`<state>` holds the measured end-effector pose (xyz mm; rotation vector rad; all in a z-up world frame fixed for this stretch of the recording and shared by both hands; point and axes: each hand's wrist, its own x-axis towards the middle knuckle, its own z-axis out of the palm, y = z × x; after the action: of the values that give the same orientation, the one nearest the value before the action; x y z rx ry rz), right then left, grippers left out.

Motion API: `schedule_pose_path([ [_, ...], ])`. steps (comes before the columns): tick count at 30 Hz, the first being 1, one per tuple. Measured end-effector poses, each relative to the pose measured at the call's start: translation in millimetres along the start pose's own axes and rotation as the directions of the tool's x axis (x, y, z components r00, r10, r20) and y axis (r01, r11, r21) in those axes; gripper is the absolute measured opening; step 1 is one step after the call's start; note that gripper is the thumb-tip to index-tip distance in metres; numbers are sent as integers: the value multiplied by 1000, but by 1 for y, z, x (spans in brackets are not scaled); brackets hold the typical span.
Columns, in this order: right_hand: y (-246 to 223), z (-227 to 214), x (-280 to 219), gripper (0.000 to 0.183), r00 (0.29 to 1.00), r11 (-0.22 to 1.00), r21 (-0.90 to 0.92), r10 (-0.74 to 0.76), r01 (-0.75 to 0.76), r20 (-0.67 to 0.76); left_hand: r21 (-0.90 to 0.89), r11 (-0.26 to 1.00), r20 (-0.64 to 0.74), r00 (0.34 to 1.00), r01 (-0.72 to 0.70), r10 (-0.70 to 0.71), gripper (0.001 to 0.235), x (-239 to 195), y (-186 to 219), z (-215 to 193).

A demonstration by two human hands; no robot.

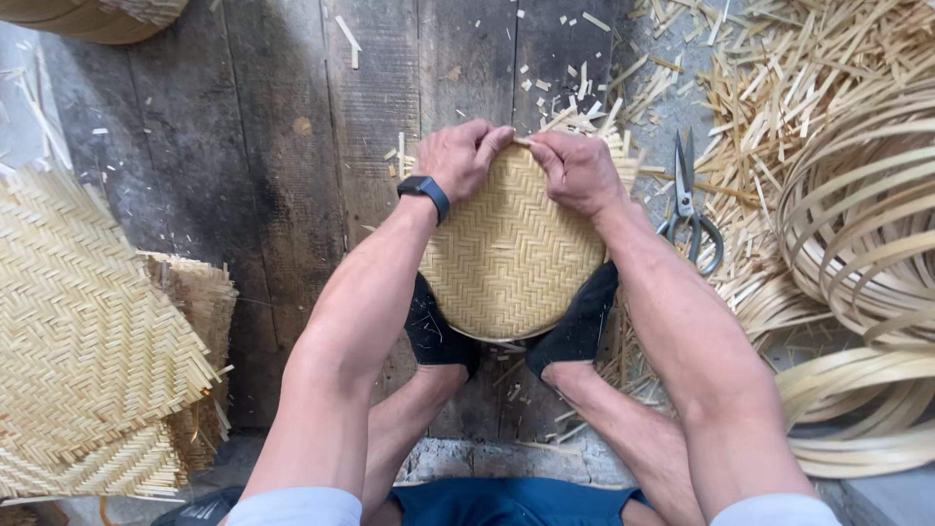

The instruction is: The person repeatedly places a woven mat into a circular wooden mold, secures it, and uses shears to trim the excess material around the edge. The person then removes the trimmed base and repeats the process with new mats.

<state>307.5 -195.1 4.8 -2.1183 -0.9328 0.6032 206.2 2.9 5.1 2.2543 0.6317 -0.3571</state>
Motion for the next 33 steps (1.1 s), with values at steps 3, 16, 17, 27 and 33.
schedule_pose_path([
  [3,-9,-5,0,19,998,991,117,58,-57,-11,-125,987,100,991,102,-90,49,18,-9,4],
  [16,51,4,-51,62,895,850,296,445,-437,42,-123,917,328,888,379,-323,66,34,3,-2],
  [17,55,3,-50,60,897,811,401,437,-425,67,-104,918,327,885,382,-331,67,31,8,-4],
  [27,39,36,-68,63,810,874,-94,394,-476,-435,-175,958,175,965,227,-197,58,18,3,-3],
  [33,49,30,-64,71,741,769,115,638,-629,-211,-292,956,-18,999,23,-30,57,8,-11,8],
])
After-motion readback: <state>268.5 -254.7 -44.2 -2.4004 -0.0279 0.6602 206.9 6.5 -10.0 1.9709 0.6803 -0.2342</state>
